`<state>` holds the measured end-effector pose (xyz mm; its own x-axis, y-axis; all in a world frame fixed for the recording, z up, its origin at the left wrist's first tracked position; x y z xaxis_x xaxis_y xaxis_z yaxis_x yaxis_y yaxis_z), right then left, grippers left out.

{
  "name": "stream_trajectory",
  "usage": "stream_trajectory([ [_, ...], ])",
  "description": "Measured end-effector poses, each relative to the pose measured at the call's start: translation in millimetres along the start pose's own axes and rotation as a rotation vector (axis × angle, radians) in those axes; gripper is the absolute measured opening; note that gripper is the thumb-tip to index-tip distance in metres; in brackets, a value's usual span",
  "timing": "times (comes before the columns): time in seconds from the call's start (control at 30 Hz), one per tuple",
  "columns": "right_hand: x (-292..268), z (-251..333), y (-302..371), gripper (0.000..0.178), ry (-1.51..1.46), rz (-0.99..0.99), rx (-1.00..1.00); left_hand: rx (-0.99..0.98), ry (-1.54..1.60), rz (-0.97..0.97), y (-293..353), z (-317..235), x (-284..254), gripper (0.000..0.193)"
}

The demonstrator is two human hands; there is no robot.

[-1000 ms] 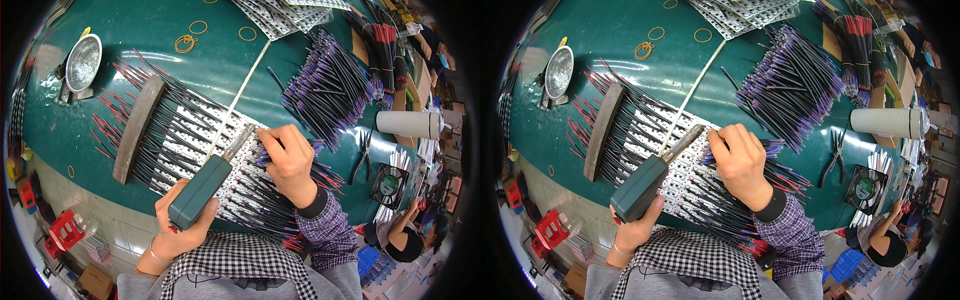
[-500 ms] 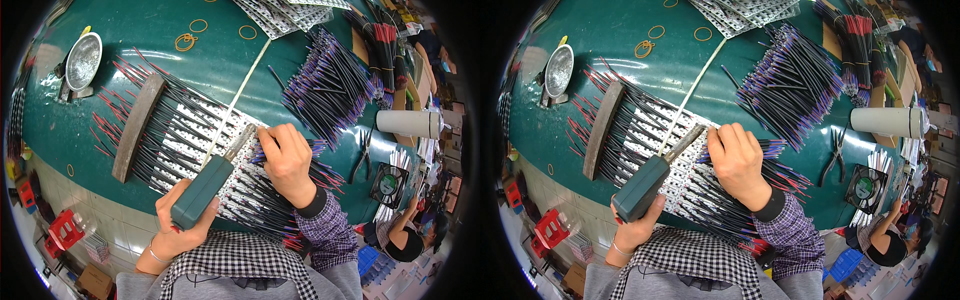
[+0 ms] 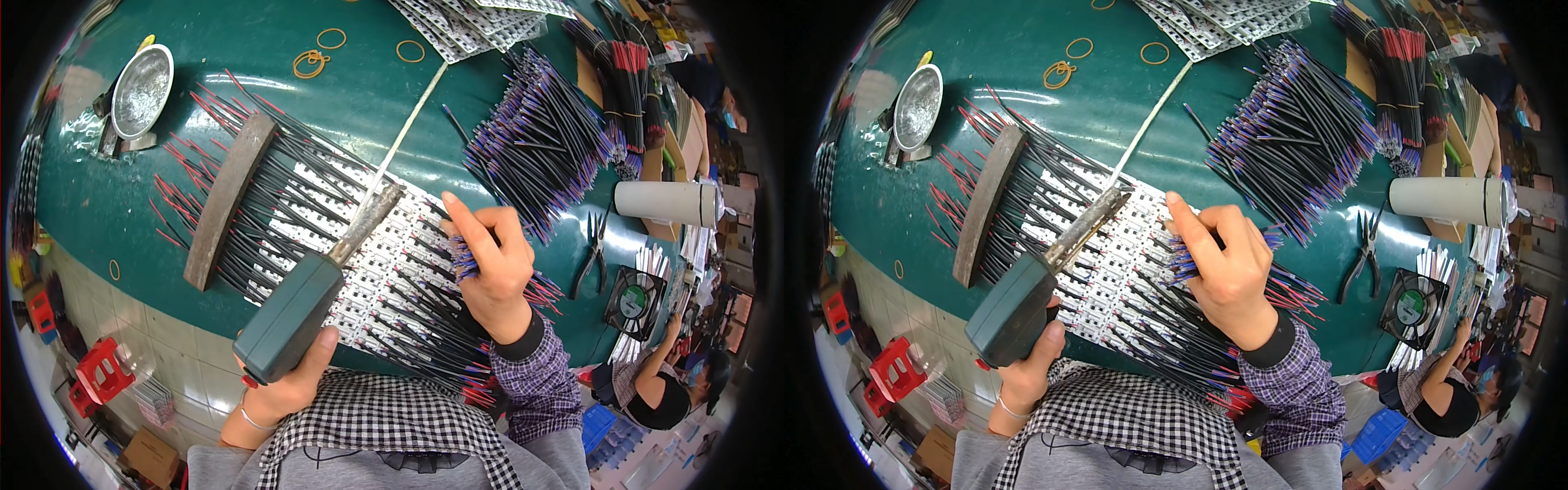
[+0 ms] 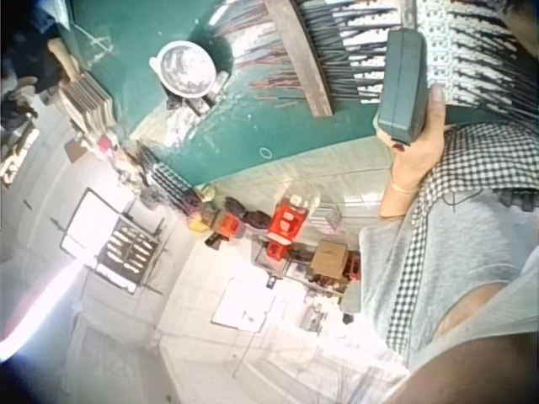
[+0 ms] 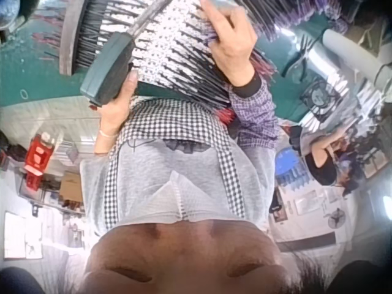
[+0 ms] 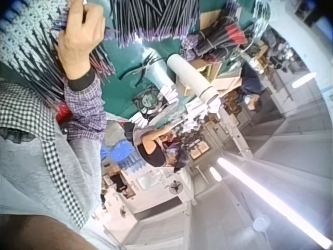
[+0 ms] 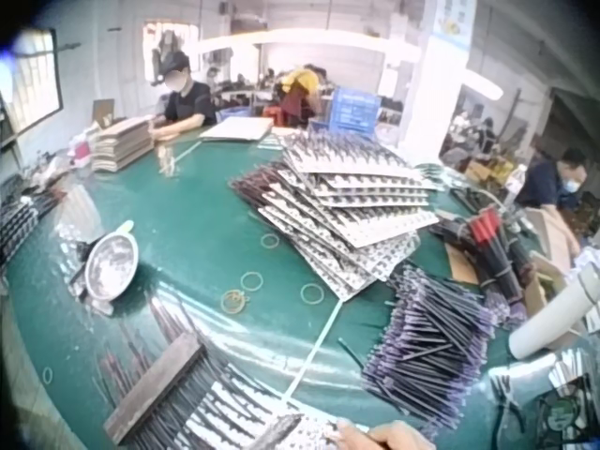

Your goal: The person aligns wires on a slotted metal board using a stick, then bonds the ends of the wires together using a handheld heating tool.

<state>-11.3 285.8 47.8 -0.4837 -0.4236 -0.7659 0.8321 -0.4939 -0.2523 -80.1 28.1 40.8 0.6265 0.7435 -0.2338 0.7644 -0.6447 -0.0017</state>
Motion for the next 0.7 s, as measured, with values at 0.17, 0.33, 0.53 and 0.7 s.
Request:
stream_trajectory([
  [0.17, 16.0, 6.6, -7.4, 0.070, 0.148, 0.039, -0.079, 0.072, 0.014, -0.050, -1.3, 4.7, -0.9, 0.042],
  [0.33, 11.7, 2.3, -0.1, 0.064, 0.033, 0.087, -0.121, 0.103, -0.064, -0.012, 2.5, 2.8, -0.6, 0.043],
  [0.53, 16.9, 8.1, -3.9, 0.060, 0.099, 0.045, -0.145, 0.084, -0.118, 0.013, 0.6, -1.7, -1.0, 0.043],
  [0.7, 13.7, 8.6, -4.3, 0.052, 0.123, 0.047, -0.151, -0.054, -0.004, 0.003, 0.8, 1.5, 0.1, 0.043],
])
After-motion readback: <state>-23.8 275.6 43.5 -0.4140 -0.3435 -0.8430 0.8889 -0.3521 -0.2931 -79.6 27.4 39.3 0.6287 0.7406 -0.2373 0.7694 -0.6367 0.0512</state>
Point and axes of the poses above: each hand's wrist, its own y-axis away from the middle knuckle, its own x-axis out of the palm, z = x × y, the point moved 5 cm from there along -y, towards the middle knuckle, and after that the axes turned 12 degrees about x, right-handed, at the moved point
